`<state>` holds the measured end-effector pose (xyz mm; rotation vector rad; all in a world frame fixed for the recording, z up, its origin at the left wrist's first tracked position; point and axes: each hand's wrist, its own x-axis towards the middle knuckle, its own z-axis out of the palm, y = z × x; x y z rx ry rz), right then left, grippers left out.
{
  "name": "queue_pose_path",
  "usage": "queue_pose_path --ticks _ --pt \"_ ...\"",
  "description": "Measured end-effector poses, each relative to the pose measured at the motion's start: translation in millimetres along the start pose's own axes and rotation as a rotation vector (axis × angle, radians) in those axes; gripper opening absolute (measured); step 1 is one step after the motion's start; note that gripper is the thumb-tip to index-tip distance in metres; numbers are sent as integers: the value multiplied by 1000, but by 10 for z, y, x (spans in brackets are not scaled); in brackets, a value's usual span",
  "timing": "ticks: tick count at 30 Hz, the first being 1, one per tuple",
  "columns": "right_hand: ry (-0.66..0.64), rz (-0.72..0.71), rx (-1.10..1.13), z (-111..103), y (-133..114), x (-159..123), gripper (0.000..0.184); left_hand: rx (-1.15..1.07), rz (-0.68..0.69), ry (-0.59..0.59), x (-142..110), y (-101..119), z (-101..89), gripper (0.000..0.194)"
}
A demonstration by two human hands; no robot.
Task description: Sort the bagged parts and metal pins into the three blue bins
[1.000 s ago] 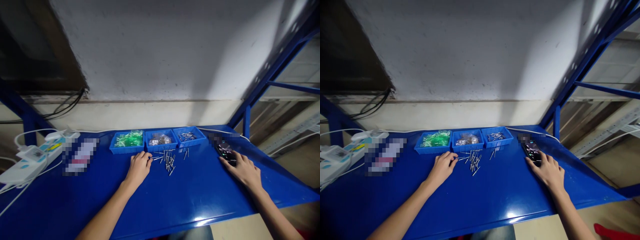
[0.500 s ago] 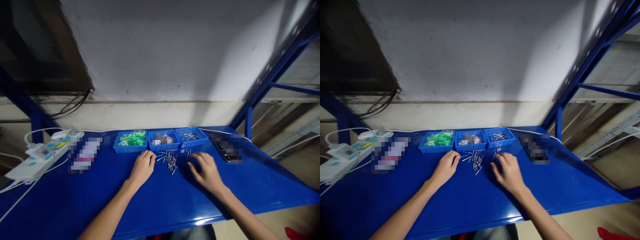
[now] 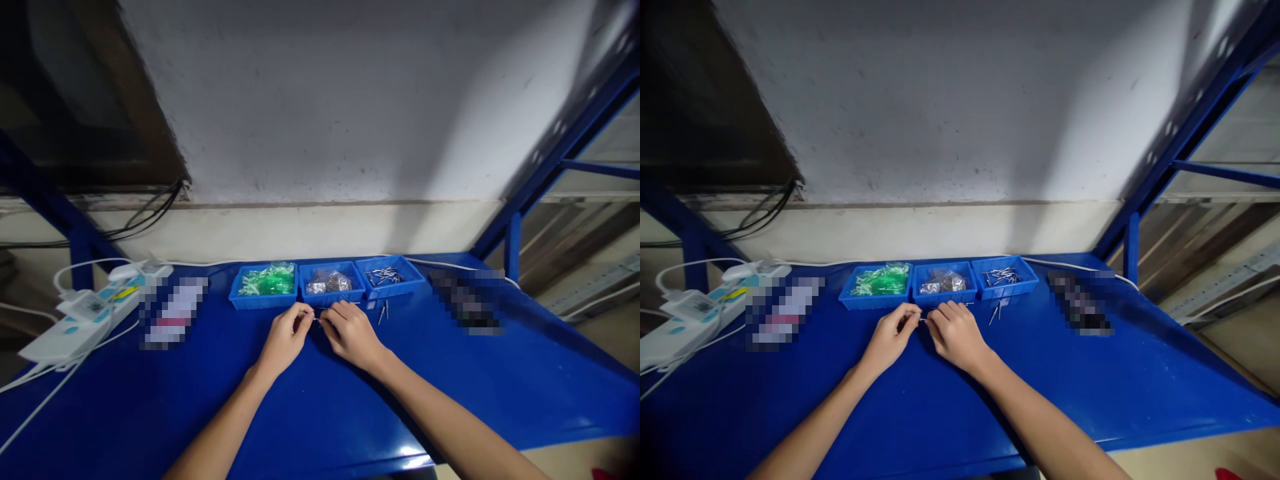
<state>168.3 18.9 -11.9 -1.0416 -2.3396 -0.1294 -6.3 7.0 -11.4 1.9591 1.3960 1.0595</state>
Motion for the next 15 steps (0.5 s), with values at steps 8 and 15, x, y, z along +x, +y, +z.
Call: queue_pose_path --ticks 8,15 --pt "7 19 161 8 -4 63 17 89 -18 43 8 -48 8 29" --pt "28 44 148 -2 8 50 20 -11 -27 23 -12 -13 -5 22"
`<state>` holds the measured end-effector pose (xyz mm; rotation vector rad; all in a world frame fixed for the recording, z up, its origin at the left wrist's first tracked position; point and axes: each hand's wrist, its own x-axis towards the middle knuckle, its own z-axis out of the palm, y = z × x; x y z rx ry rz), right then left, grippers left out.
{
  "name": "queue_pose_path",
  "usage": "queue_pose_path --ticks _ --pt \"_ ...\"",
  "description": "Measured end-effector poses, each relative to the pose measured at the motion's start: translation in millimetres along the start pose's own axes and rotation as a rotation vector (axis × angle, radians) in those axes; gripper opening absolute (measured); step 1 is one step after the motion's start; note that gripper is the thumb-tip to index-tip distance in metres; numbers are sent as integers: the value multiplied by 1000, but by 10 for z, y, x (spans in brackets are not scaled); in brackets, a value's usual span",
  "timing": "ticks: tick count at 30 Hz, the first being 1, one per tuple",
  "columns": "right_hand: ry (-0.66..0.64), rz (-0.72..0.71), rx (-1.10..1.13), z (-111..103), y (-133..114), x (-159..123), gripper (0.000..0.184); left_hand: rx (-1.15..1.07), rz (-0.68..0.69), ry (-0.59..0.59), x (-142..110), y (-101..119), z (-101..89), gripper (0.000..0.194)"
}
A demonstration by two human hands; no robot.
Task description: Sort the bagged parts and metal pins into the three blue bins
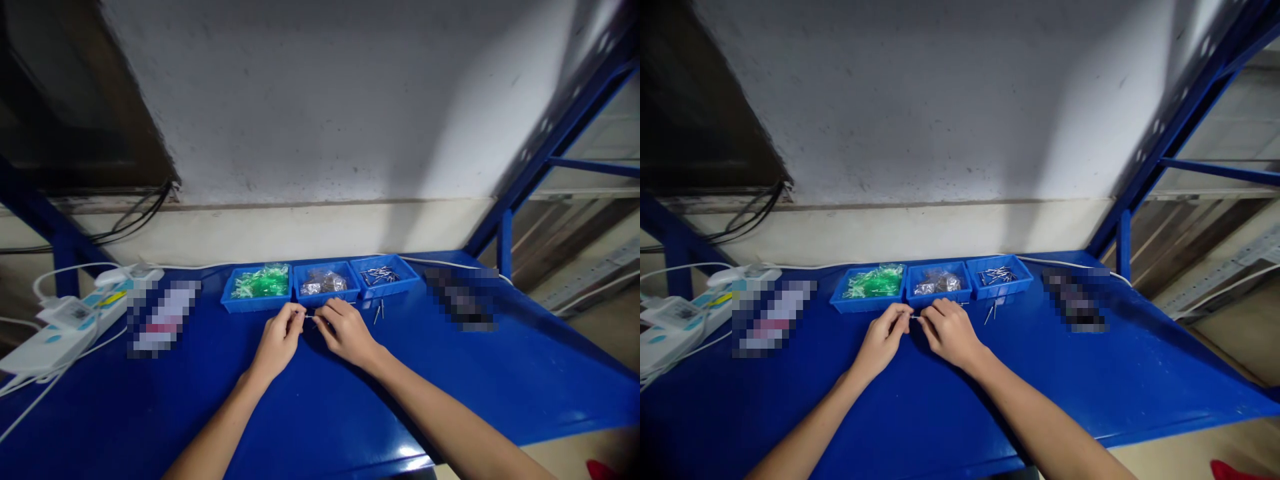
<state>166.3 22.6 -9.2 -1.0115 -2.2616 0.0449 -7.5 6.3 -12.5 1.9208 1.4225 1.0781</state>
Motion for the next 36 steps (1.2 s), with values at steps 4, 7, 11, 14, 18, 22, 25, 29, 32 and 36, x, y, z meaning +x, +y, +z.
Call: queue_pose_path --ticks 4,7,11,14,18,22,25,29,32,36 --pt "12 17 36 -16 2 5 20 -19 52 -29 -19 29 -6 19" --pt "29 27 79 -31 -6 7 15 25 58 3 -19 29 -4 25" --pt "40 14 93 -37 -24 7 12 38 37 22 -13 8 -6 33" --pt "48 -9 88 -65 -38 13 15 21 41 -1 -12 10 -12 35" --pt "219 -60 106 -170 -5 37 11 51 122 -41 -20 98 51 29" --pt "549 -65 59 -306 84 59 10 230 262 -132 -47 214 220 31" --pt "703 -57 6 -373 119 64 15 349 318 -228 -64 224 307 30" --pt "718 -50 -11 -374 90 56 16 370 286 -222 -59 150 287 25" --pt "642 -16 14 -322 48 40 14 346 244 -200 -46 101 236 28" --pt "548 -10 57 -253 14 12 11 367 190 -175 -35 79 192 33"
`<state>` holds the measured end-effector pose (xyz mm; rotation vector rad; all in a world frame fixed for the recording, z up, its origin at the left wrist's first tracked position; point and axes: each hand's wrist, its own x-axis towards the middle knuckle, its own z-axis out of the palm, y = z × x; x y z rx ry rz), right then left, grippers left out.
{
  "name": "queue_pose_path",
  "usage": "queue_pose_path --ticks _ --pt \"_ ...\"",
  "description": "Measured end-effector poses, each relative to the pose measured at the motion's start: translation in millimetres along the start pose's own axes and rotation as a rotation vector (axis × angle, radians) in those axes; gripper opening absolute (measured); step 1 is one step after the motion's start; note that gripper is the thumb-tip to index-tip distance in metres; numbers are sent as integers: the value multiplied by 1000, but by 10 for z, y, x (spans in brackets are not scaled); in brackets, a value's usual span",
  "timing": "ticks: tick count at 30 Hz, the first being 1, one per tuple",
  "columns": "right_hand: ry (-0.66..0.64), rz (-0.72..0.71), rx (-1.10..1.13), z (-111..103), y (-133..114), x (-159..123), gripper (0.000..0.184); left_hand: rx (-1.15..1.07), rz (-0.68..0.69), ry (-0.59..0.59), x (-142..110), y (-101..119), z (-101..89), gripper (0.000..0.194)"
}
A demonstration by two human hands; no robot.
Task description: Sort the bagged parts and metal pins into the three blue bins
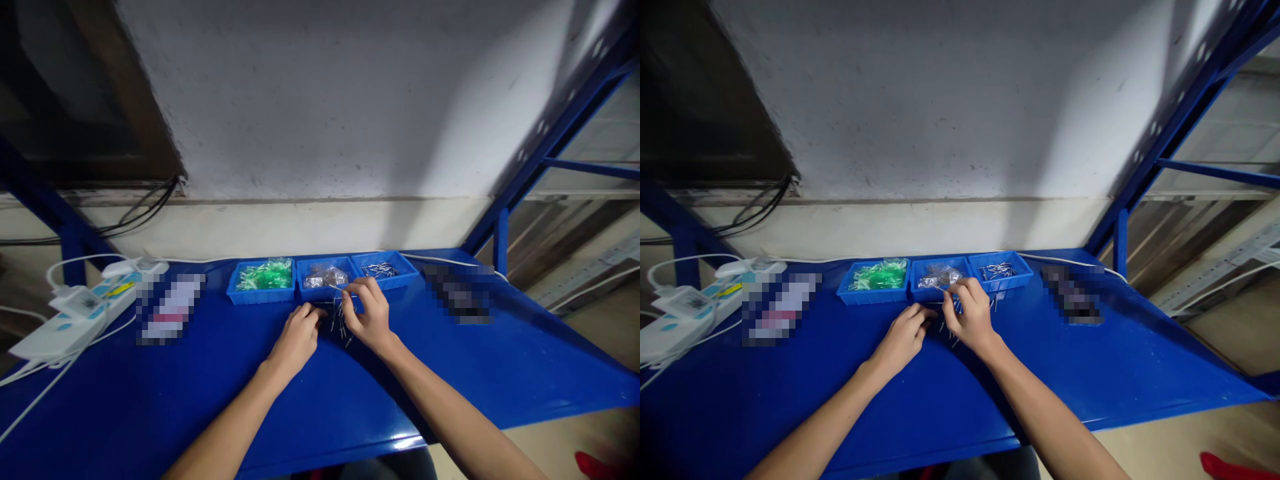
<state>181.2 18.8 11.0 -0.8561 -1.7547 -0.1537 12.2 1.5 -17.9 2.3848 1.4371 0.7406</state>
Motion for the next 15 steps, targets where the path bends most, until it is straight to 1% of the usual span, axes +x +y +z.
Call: queue_pose_path --ticks 4,7,11,15 --pt "-80 4 23 0 -4 -24 9 127 -114 44 -10 -44 -53 16" --pt "-125 21 34 -17 13 -23 9 172 -142 41 -26 -82 -100 6" --pt "-145 53 36 -34 48 -20 8 153 -120 29 -31 -101 -121 8" --pt "-161 103 34 -38 67 -23 7 76 -108 75 -5 -113 -118 10"
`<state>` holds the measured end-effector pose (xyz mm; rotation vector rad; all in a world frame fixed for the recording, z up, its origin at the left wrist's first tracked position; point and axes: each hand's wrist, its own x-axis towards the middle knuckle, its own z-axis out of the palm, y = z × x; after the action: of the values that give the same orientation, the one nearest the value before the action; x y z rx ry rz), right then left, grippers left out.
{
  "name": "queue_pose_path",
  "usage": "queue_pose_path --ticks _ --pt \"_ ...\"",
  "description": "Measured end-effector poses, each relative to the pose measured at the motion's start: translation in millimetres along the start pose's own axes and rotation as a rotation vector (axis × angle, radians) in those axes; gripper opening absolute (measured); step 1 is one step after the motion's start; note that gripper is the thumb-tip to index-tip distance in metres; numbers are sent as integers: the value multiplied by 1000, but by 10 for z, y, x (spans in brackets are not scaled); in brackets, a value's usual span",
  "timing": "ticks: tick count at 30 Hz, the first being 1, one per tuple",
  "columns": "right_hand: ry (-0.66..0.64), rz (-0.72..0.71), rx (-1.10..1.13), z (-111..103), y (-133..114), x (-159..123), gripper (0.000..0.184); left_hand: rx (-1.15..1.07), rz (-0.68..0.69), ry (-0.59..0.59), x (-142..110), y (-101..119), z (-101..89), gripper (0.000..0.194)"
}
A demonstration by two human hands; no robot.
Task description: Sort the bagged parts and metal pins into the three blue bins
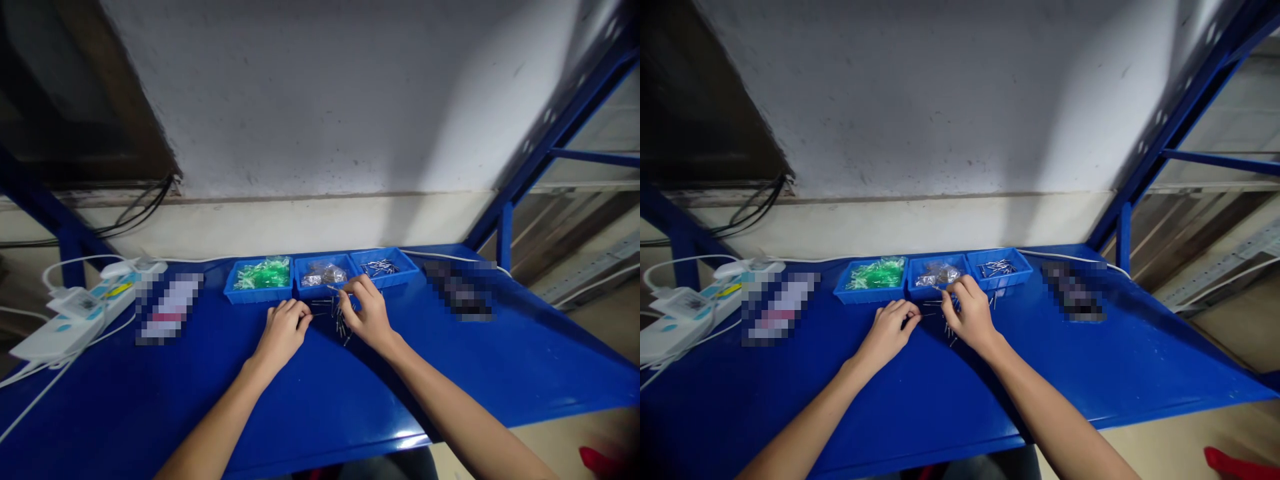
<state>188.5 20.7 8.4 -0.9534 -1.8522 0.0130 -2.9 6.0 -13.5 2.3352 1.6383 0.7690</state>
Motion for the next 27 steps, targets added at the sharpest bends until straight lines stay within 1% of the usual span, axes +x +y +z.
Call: queue_pose_path --ticks 5,10,12,14,16,18,19,20,21,22,24,27 --pt "-38 8 0 14 -18 -19 7 -151 70 49 34 -1 -25 10" --pt "-61 -31 25 37 -41 -27 11 -168 44 56 36 24 -63 16" --pt "-27 -68 26 3 -31 -6 13 -170 29 62 36 30 -75 16" --pt "97 -102 13 -86 5 31 14 -177 23 64 37 38 -87 16" --pt "313 -109 -28 -224 73 82 14 -186 23 61 36 54 -97 17" --pt "532 -71 -100 -377 176 136 12 -191 24 52 34 74 -102 18" --pt "601 -35 -141 -443 238 161 10 -194 24 50 32 82 -102 18" --pt "624 9 -185 -493 304 181 9 -197 25 49 30 87 -99 18" --pt "599 59 -233 -524 369 195 10 -199 27 50 28 87 -95 17" --pt "532 109 -285 -531 429 201 12 -201 27 54 27 83 -89 17" --pt "330 196 -396 -481 517 184 19 -205 24 63 27 65 -78 17" --pt "16 258 -486 -294 538 100 29 -203 15 74 31 35 -77 17"
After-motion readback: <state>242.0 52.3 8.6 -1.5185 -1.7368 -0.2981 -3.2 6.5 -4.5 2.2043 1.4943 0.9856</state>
